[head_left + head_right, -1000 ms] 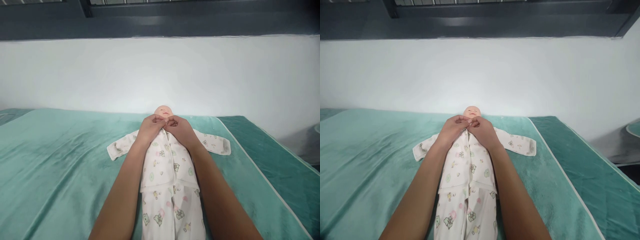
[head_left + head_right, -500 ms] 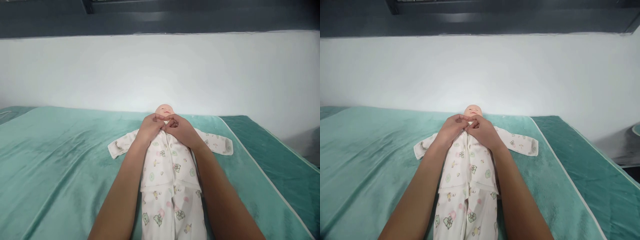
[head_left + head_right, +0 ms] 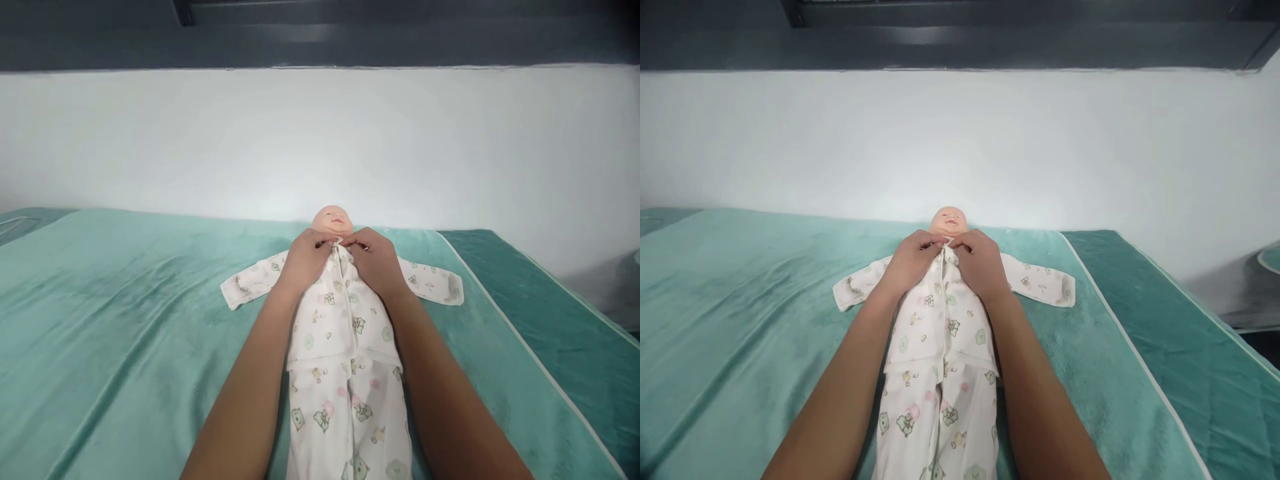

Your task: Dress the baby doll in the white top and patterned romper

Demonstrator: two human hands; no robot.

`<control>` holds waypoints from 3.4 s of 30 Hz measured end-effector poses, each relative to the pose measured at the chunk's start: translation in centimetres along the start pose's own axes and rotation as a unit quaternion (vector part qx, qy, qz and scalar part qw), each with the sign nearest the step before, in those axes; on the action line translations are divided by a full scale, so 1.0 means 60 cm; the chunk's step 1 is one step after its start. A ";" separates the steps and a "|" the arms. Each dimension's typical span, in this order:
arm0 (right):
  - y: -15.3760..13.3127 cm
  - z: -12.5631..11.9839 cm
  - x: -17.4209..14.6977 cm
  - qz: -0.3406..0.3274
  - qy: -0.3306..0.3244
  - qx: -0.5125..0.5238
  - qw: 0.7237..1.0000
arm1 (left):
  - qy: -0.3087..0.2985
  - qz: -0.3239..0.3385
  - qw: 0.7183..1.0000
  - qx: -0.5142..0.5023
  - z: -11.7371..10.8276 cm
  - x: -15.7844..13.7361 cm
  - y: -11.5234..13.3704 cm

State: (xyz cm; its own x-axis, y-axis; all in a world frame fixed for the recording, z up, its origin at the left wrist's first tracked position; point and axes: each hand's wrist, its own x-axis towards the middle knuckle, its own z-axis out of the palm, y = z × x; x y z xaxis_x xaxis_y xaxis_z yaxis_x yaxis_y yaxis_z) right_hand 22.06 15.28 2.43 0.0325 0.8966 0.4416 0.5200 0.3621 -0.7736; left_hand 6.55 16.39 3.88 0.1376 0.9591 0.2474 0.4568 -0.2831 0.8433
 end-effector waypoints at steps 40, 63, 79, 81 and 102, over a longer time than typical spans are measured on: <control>-0.073 -0.031 -0.069 0.132 -0.069 -0.034 0.988 | 0.073 0.052 0.991 -0.098 0.007 -0.068 -0.011; -0.035 -0.040 -0.064 0.215 -0.092 0.240 0.942 | 0.046 0.022 0.996 -0.066 0.008 -0.068 -0.004; -0.030 -0.037 -0.057 0.228 -0.072 0.219 0.946 | 0.048 0.025 0.995 -0.080 0.007 -0.071 -0.005; -0.031 -0.037 -0.057 0.216 -0.071 0.207 0.952 | 0.046 0.021 0.995 -0.082 0.008 -0.070 -0.005; -0.053 -0.040 -0.056 0.122 -0.131 0.033 0.983 | 0.022 0.025 0.997 -0.069 0.011 -0.066 0.001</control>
State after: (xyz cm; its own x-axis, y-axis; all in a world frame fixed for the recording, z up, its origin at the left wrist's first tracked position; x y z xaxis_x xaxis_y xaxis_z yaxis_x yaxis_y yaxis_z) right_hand 22.35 10.48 4.52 -0.0760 0.9907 0.1133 0.4679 0.1358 -0.8733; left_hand 6.60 12.58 2.64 0.1167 0.9436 0.3098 0.3238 -0.3310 0.8863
